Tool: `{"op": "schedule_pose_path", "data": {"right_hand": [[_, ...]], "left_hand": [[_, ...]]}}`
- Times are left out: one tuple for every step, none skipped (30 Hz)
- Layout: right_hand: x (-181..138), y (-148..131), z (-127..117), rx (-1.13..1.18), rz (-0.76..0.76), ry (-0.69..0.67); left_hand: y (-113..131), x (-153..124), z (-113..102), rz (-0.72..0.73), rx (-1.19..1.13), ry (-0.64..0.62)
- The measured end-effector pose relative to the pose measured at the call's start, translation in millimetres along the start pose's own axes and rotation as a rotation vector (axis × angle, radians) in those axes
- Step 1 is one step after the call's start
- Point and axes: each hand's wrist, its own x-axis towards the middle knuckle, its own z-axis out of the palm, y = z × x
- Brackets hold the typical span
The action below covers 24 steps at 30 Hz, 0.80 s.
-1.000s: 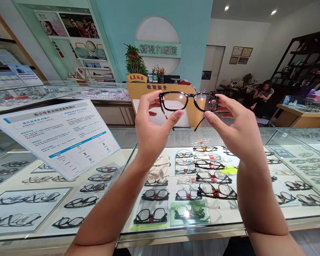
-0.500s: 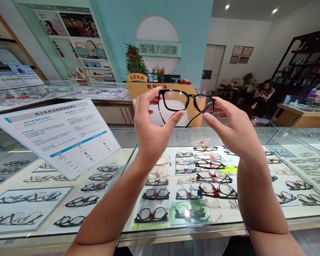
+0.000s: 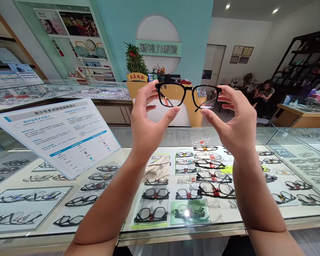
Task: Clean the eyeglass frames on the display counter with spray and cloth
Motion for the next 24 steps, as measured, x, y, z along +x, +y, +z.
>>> {"op": "schedule_pose_path", "data": {"right_hand": [[0.3, -1.1, 2.0, 0.003, -0.005, 0.014], [0.3, -2.1, 3.9, 0.008, -0.011, 0.021], [0.2, -2.8, 5.8, 0.013, -0.018, 0.024], [0.0, -3.3, 7.6, 0.013, -0.027, 0.027], [-0.4, -3.5, 9.1, 0.009, -0.041, 0.032], [-0.9, -3.7, 10.3, 0.0, -0.057, 0.037], [-1.4, -3.9, 11.1, -0.013, -0.074, 0.043], [-1.9, -4.3, 11.6, -0.03, -0.089, 0.046], [-2.4, -4.9, 11.8, -0.048, -0.102, 0.047], [-2.9, -5.6, 11.8, -0.067, -0.111, 0.042], [-3.3, -6.5, 11.6, -0.083, -0.116, 0.038], [-3.7, -7.5, 11.3, -0.095, -0.12, 0.038], [-3.9, -8.5, 11.1, -0.1, -0.124, 0.04], [-3.9, -9.3, 10.9, -0.098, -0.128, 0.044], [-3.9, -10.0, 10.8, -0.092, -0.132, 0.047], [-3.7, -10.4, 10.9, -0.084, -0.137, 0.051], [-3.5, -10.7, 10.9, -0.077, -0.142, 0.055], [-3.2, -10.7, 11.1, -0.072, -0.15, 0.055], [-3.0, -10.7, 11.2, -0.069, -0.162, 0.063], [-2.8, -10.6, 11.4, -0.067, -0.174, 0.071], [-2.8, -10.5, 11.5, -0.067, -0.182, 0.076], [-2.9, -10.4, 11.7, -0.07, -0.183, 0.077], [-3.0, -10.4, 11.8, -0.077, -0.175, 0.071], [-3.2, -10.4, 11.9, -0.084, -0.161, 0.061]], "left_hand": [[-1.8, 1.3, -0.2, 0.001, -0.015, -0.008], [-3.8, 2.4, 0.0, 0.005, -0.024, -0.012], [-6.0, 3.2, 0.7, 0.013, -0.03, -0.009], [-8.2, 3.7, 1.8, 0.021, -0.032, -0.003], [-10.3, 3.9, 3.2, 0.03, -0.032, 0.008], [-12.3, 3.9, 4.8, 0.039, -0.031, 0.021], [-14.0, 3.6, 6.3, 0.045, -0.029, 0.033], [-15.4, 3.3, 7.8, 0.048, -0.026, 0.044], [-16.5, 2.9, 9.0, 0.046, -0.023, 0.051], [-17.4, 2.5, 10.0, 0.038, -0.018, 0.055], [-18.0, 2.2, 10.8, 0.027, -0.014, 0.056], [-18.7, 1.8, 11.3, 0.017, -0.012, 0.055], [-19.3, 1.6, 11.6, 0.011, -0.015, 0.054], [-20.0, 1.4, 11.8, 0.01, -0.02, 0.053], [-20.9, 1.2, 11.9, 0.014, -0.026, 0.053], [-22.0, 1.1, 12.0, 0.019, -0.027, 0.052], [-23.2, 1.0, 12.2, 0.024, -0.024, 0.052], [-24.4, 1.0, 12.4, 0.027, -0.018, 0.053], [-25.8, 1.0, 12.8, 0.028, -0.013, 0.055], [-27.1, 1.0, 13.3, 0.03, -0.011, 0.057], [-28.4, 0.9, 13.9, 0.034, -0.013, 0.061], [-29.6, 0.9, 14.6, 0.04, -0.018, 0.066], [-30.6, 0.8, 15.4, 0.048, -0.023, 0.072], [-31.5, 0.7, 16.1, 0.058, -0.025, 0.081]]}}
